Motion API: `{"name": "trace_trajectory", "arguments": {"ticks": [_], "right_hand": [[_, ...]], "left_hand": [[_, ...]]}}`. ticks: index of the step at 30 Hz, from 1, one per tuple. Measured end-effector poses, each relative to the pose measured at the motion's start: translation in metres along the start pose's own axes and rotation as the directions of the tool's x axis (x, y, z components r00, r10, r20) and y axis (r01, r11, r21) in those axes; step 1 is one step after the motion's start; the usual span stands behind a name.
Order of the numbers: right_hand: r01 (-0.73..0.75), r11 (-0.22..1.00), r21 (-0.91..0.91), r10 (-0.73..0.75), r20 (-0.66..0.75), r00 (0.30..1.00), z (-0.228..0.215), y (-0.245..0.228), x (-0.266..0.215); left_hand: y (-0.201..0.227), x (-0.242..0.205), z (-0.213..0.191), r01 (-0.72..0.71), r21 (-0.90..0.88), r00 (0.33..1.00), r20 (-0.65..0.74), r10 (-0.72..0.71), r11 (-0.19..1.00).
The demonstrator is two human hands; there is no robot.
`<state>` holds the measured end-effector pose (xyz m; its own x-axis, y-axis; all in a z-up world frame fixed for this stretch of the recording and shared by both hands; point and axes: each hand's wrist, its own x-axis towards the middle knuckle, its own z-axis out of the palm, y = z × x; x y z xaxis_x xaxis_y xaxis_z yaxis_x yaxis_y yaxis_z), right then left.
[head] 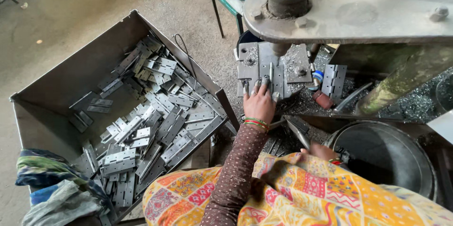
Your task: The person repeatedly picks rectangular metal pieces from a bin, places them under a press, and operates the machine to punch holes. The person then removes the processed pieces and returns them to the bin, continuing the cycle.
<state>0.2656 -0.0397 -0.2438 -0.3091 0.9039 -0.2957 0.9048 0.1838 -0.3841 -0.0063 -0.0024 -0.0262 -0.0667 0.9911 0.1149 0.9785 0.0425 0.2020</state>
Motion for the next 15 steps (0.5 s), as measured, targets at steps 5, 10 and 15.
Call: {"name": "trace_trajectory", "arguments": {"ticks": [5, 10, 15], "right_hand": [[-0.032, 0.981, -0.191, 0.024, -0.044, 0.999, -0.021, -0.008, -0.006], [-0.157, 0.983, 0.099, 0.145, 0.122, 0.982, 0.009, -0.008, -0.014], [-0.081, 0.996, 0.032, 0.081, 0.002, 0.997, 0.037, 0.008, -0.023]], "left_hand": [[0.003, 0.026, 0.017, 0.018, 0.109, 0.998, -0.063, -0.011, 0.994], [0.0, 0.035, 0.016, 0.025, 0.047, 1.0, 0.0, -0.025, 0.999], [0.001, 0.006, 0.015, -0.02, 0.069, 0.998, -0.063, 0.025, 0.997]]}}
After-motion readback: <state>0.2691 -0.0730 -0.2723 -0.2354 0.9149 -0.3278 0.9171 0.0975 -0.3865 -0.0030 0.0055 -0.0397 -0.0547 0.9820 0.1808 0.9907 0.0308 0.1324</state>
